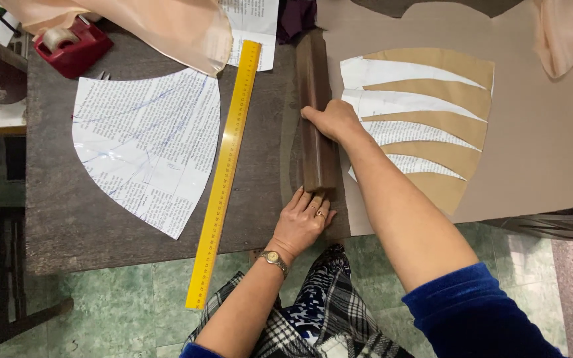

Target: The person arranges a piece of light-colored fabric on a table and places a pattern piece on top. They use a ruler and a curved template to align the pattern, then smooth the fabric and pattern with their hands to prepare for cutting.

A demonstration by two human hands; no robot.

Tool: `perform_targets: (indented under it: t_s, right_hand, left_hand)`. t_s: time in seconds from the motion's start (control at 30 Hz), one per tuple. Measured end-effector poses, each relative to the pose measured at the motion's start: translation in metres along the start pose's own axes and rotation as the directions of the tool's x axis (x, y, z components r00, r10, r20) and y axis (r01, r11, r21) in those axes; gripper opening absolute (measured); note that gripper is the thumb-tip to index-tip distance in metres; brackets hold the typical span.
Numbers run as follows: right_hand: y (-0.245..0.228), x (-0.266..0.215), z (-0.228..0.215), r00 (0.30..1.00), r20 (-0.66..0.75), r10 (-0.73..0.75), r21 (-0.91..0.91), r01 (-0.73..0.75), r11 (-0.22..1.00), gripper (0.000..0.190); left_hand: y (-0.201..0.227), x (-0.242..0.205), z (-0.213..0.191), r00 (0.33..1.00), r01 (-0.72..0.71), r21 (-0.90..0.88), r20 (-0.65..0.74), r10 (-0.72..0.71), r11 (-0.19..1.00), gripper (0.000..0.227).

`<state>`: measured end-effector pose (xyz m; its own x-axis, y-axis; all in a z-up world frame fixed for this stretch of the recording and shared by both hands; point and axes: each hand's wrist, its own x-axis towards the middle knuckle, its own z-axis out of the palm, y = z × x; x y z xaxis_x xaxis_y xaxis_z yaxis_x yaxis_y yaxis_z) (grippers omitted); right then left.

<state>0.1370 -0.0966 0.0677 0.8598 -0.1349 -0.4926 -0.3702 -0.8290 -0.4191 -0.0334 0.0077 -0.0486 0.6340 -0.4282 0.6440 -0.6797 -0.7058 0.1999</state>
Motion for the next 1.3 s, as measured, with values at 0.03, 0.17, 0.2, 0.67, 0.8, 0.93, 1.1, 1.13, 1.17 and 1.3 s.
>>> perform_targets:
  t_s: [0.03, 0.17, 0.2, 0.67, 0.8, 0.93, 1.1, 1.13, 1.17, 1.3]
  right_hand:
    - [0.002, 0.004, 0.002, 1.0, -0.011, -0.006, -0.01, 0.006, 1.0, 0.085]
    - [-0.005, -0.008, -0.005, 1.0, 0.003, -0.015, 0.009, 0.015, 1.0, 0.084]
    - [-0.003, -0.007, -0.004, 1.0, 0.003, -0.016, 0.012, 0.016, 1.0, 0.083]
    - [0.0, 0.001, 0.004, 0.999, -0.029, -0.031, -0.016, 0.031, 0.999, 0.08]
    - [-0.001, 0.001, 0.008, 0.998, -0.053, -0.034, -0.015, 0.034, 0.999, 0.08]
    - [-0.002, 0.008, 0.014, 0.995, -0.098, -0.02, -0.047, 0.016, 0.999, 0.08]
    - [-0.007, 0.002, 0.016, 0.995, -0.103, -0.007, -0.078, -0.001, 0.997, 0.083]
    - [-0.008, 0.0, 0.016, 0.994, -0.111, 0.002, -0.064, -0.009, 0.998, 0.08]
    - [-0.008, 0.0, 0.016, 0.993, -0.115, 0.006, -0.063, -0.013, 0.998, 0.08]
    - [-0.003, 0.006, 0.022, 0.993, -0.115, 0.02, -0.058, -0.026, 0.998, 0.084]
  left_hand:
    - [-0.001, 0.003, -0.004, 0.999, -0.021, -0.004, -0.041, 0.021, 1.0, 0.016]
    - [0.001, 0.006, -0.008, 0.996, -0.025, 0.021, -0.081, 0.026, 0.999, 0.011]
    - [0.002, 0.007, -0.011, 0.996, -0.027, 0.022, -0.083, 0.029, 0.999, 0.01]
    - [-0.001, 0.019, -0.025, 0.998, -0.061, 0.022, -0.031, 0.062, 0.998, 0.01]
    - [-0.001, 0.02, -0.026, 0.997, -0.067, 0.015, -0.047, 0.068, 0.998, 0.014]
    - [-0.003, 0.024, -0.032, 0.997, -0.073, 0.002, -0.023, 0.073, 0.997, 0.013]
    - [-0.003, 0.023, -0.031, 0.997, -0.075, -0.004, -0.014, 0.075, 0.997, 0.014]
    - [-0.003, 0.024, -0.032, 0.997, -0.075, 0.0, -0.017, 0.075, 0.997, 0.015]
    - [-0.003, 0.023, -0.032, 0.997, -0.079, -0.004, -0.019, 0.079, 0.997, 0.015]
    - [-0.004, 0.018, -0.027, 0.995, -0.088, -0.029, 0.039, 0.089, 0.996, 0.013]
